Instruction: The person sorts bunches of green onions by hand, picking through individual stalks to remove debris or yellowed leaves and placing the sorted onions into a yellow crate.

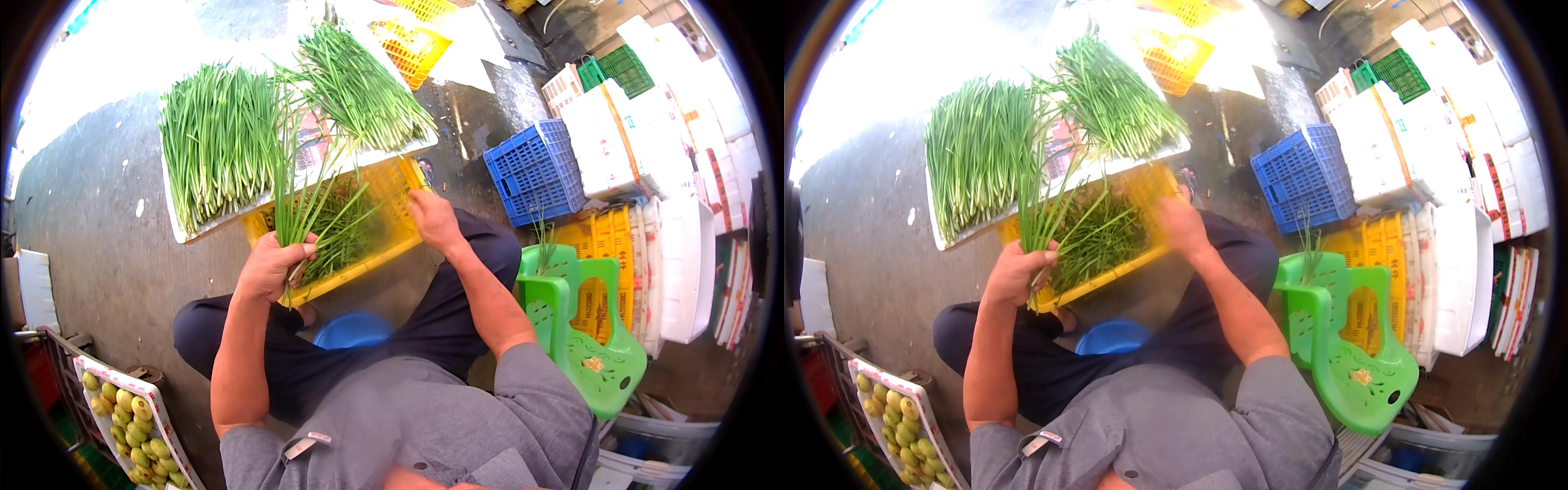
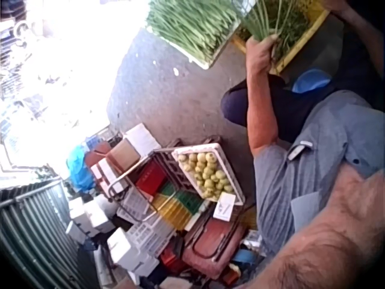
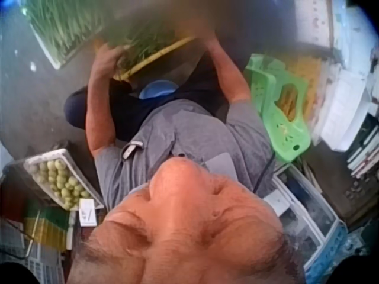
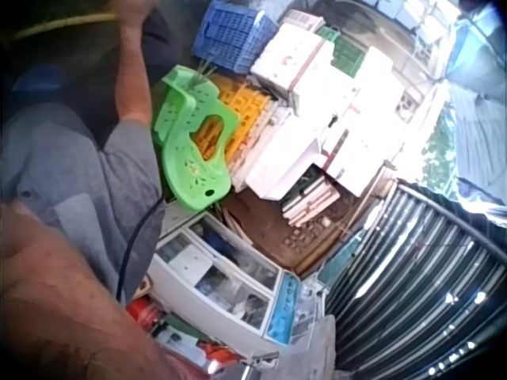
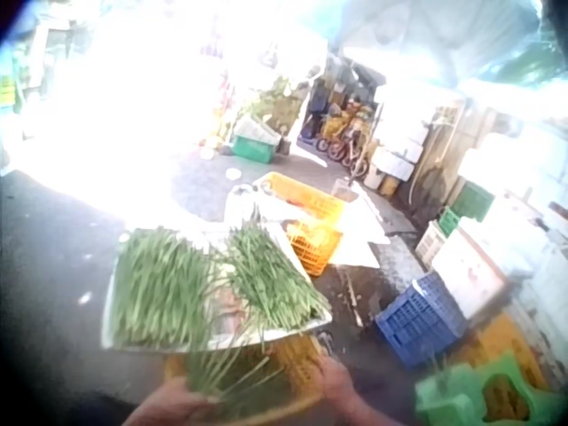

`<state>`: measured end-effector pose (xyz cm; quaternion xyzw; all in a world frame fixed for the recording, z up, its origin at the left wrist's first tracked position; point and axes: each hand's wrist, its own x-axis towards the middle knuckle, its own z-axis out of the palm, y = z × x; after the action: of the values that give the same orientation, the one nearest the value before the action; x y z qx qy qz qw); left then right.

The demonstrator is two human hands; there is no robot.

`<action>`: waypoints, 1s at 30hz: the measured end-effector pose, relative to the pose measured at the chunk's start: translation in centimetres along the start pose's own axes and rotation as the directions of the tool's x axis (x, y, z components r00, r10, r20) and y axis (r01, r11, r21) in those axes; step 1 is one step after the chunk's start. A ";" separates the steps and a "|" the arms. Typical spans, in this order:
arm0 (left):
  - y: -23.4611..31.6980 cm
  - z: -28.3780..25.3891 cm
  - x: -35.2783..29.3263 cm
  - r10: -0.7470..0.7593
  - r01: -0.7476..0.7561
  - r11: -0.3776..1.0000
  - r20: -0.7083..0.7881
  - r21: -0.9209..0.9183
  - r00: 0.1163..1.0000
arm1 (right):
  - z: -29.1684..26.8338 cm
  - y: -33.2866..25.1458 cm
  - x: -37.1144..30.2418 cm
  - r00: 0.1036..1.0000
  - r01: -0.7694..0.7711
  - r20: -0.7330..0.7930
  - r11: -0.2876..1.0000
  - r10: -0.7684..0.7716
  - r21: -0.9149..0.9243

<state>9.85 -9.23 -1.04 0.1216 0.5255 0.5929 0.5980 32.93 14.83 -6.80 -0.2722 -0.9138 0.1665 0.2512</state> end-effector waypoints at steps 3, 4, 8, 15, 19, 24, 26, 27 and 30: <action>-0.1 -0.3 0.0 0.022 -0.022 0.999 0.002 -0.050 1.000 | -0.5 -2.3 -0.3 0.997 -0.041 0.067 0.999 0.041 0.001; -0.2 -0.3 0.1 0.018 -0.018 0.998 0.000 -0.054 1.000 | -0.7 -2.9 -0.2 0.994 -0.104 0.030 0.993 0.103 0.055; -0.1 -0.3 0.2 0.009 -0.009 0.999 -0.005 -0.049 1.000 | -0.8 -4.2 0.3 0.993 -0.064 -0.093 0.991 0.075 0.115; 0.1 -0.2 0.0 0.010 -0.009 0.997 0.010 -0.077 1.000 | 1.1 -5.3 0.4 0.997 0.073 0.000 0.993 -0.073 0.097; 0.1 -0.4 -0.2 0.021 -0.020 0.996 0.013 -0.085 1.000 | 0.7 -6.7 1.0 0.997 0.072 -0.005 0.989 -0.072 0.128; 0.2 -0.5 -0.3 0.022 -0.018 0.994 0.038 -0.110 0.999 | 1.1 -6.6 1.3 0.994 0.112 -0.011 0.984 -0.112 0.141; 0.3 -0.6 -0.3 0.028 -0.024 0.993 0.039 -0.115 0.999 | 1.4 -6.5 1.5 0.987 0.156 -0.046 0.975 -0.151 0.158; 0.3 -0.6 -0.3 0.031 -0.027 0.993 0.039 -0.117 0.999 | 1.7 -6.1 1.5 0.987 0.157 -0.045 0.973 -0.152 0.172; 0.4 -0.5 -0.3 0.034 -0.029 0.993 0.039 -0.118 0.999 | 2.2 -5.3 1.2 0.991 0.136 -0.036 0.973 -0.132 0.189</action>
<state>9.29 -9.65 -0.82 0.1067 0.4752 0.6295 0.6054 28.68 10.94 -5.83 -0.1866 -0.9069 0.2329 0.2975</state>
